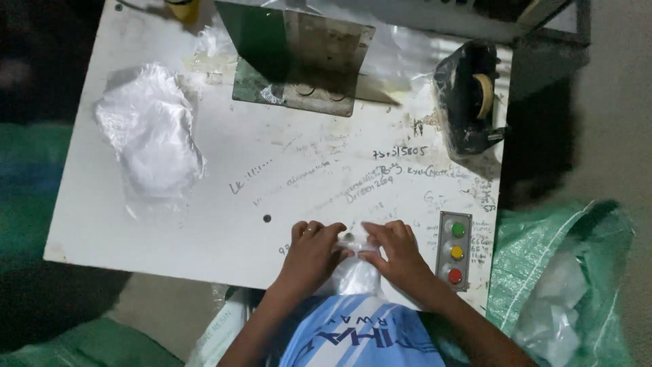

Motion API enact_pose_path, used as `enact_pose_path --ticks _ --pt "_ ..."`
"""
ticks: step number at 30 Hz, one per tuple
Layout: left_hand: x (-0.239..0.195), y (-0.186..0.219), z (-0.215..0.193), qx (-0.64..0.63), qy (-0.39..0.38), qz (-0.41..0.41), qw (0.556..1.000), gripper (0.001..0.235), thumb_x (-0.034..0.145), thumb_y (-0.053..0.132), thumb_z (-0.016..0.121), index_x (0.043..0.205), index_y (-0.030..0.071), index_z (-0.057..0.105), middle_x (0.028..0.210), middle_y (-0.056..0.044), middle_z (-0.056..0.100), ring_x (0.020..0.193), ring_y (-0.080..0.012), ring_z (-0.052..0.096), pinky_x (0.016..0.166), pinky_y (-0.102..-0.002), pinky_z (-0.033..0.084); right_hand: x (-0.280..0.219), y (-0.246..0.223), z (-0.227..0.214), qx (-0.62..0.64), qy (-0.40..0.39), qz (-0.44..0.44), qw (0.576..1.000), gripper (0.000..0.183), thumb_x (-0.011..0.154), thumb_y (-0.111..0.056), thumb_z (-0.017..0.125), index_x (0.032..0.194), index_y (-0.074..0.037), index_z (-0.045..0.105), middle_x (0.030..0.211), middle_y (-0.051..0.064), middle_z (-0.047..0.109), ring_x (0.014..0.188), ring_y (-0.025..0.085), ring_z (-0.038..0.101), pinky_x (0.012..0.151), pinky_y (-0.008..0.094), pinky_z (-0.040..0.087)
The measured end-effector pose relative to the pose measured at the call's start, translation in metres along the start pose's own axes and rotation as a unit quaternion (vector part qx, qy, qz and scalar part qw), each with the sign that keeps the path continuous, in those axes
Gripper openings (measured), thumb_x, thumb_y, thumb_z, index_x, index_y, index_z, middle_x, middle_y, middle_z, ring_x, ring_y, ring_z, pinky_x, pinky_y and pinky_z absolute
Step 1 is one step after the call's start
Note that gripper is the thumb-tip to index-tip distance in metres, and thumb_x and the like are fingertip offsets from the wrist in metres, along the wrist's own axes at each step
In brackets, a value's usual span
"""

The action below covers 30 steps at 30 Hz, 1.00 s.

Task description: Folding and taping plastic bags at a factory workbench

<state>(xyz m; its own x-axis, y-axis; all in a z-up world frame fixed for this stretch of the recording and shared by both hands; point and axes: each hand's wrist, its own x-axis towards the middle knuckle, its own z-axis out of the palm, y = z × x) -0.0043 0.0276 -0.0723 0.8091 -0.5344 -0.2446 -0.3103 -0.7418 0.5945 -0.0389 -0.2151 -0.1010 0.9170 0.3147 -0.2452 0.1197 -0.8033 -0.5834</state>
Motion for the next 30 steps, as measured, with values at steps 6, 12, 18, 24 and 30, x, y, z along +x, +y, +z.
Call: enact_pose_path --ticks 6,12,18,24,30 --pt "-0.004 -0.011 0.025 0.062 0.084 0.022 0.994 0.014 0.098 0.033 0.066 0.099 0.019 0.066 0.101 -0.004 0.059 0.113 -0.0342 0.059 0.099 -0.054 0.041 0.005 0.0 0.006 -0.069 0.013 -0.112 0.991 0.031 0.105 -0.045 0.049 0.119 -0.021 0.064 0.113 0.001 0.059 0.111 0.029 0.058 0.093 0.044 0.044" --pt "-0.006 -0.001 0.017 0.048 0.105 0.011 0.993 0.011 0.096 0.03 0.067 0.095 0.02 0.067 0.093 -0.002 0.061 0.102 -0.0295 0.063 0.095 -0.048 0.043 0.008 -0.02 -0.01 -0.078 -0.004 -0.093 0.993 0.03 0.109 -0.037 0.044 0.115 -0.015 0.064 0.1 0.005 0.058 0.097 0.028 0.057 0.088 0.041 0.045" --pt "0.0 0.004 0.036 0.075 0.157 -0.03 0.984 0.016 0.092 0.032 0.072 0.092 0.016 0.069 0.083 -0.005 0.059 0.084 -0.0303 0.063 0.081 -0.046 0.043 0.011 -0.035 -0.025 -0.01 -0.018 -0.003 1.0 0.025 0.106 -0.038 0.052 0.119 -0.02 0.063 0.092 0.001 0.059 0.093 0.022 0.059 0.087 0.038 0.049" --pt "-0.017 0.031 -0.034 -0.488 0.037 -0.201 0.849 0.01 0.082 0.014 0.087 0.083 0.008 0.079 0.081 -0.004 0.078 0.071 -0.0113 0.065 0.069 -0.026 0.051 0.008 -0.052 -0.104 0.297 0.079 0.249 0.919 0.023 0.093 -0.017 0.068 0.115 -0.013 0.073 0.109 0.008 0.077 0.085 0.017 0.07 0.067 0.027 0.06" --pt "-0.029 0.04 -0.037 -0.23 0.348 0.077 0.906 0.008 0.089 0.007 0.077 0.092 0.012 0.071 0.09 0.0 0.076 0.081 -0.0141 0.068 0.075 -0.028 0.053 0.06 0.09 -0.176 0.178 0.561 0.062 0.806 0.012 0.109 -0.007 0.069 0.115 -0.008 0.059 0.098 0.007 0.065 0.075 0.012 0.058 0.063 0.025 0.051"
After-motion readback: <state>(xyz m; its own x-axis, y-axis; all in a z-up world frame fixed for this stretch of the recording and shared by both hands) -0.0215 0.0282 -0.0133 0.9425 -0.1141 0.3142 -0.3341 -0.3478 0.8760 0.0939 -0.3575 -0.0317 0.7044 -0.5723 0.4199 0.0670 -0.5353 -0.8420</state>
